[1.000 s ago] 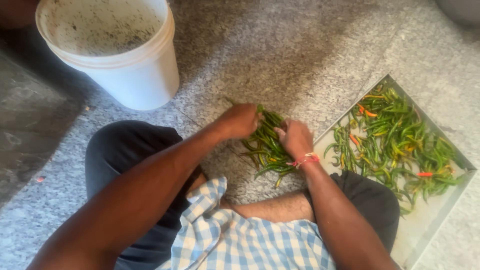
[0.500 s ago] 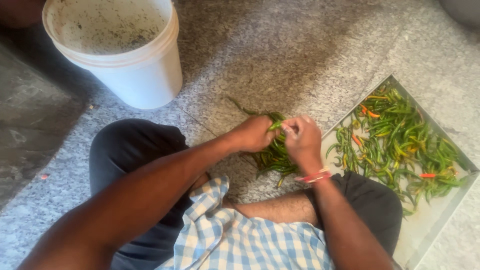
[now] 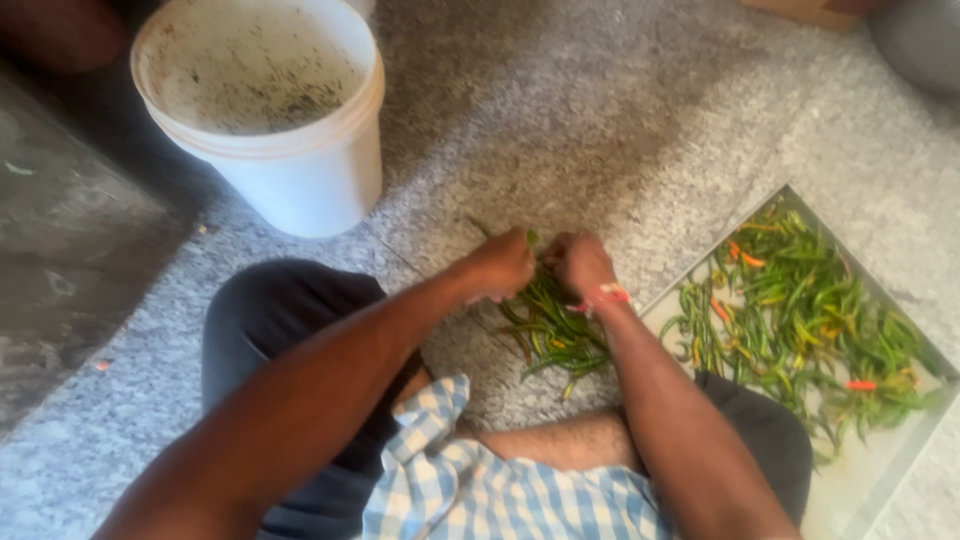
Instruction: The person picks up green chili peppers from a pile on the floor, snaps off their stems by hand, and places the de-stemmed chilis into a white bucket next to them.
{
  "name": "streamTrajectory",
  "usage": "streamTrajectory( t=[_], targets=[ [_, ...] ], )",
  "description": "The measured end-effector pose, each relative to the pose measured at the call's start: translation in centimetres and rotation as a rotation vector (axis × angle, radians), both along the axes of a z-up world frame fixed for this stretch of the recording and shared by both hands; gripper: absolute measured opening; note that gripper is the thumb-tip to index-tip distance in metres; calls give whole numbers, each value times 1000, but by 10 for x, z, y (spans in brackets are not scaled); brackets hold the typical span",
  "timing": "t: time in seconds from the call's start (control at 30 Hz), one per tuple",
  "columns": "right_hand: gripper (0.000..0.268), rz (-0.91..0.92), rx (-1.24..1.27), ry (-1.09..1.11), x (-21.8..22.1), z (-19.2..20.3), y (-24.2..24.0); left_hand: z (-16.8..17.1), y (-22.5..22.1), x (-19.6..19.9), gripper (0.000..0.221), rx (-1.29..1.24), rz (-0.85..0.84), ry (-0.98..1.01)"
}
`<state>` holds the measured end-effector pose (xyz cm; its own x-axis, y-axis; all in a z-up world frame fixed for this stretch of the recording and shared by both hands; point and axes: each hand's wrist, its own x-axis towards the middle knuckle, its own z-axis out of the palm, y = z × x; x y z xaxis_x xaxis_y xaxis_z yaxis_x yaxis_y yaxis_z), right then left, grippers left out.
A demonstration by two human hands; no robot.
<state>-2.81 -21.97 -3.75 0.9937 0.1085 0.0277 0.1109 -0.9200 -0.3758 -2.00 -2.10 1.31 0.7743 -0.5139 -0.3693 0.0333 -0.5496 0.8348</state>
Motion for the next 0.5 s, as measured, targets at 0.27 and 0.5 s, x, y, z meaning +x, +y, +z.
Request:
streamTrajectory(
  t=[0.27,0.5],
  targets=[
    [12,-222,416,132,-51,94,-25,1,-17,-17,49,-32,-34,-450],
    [8,-176,907,79,-63,97,4,37,-14,-32,27,-68,-82,-90]
  ],
)
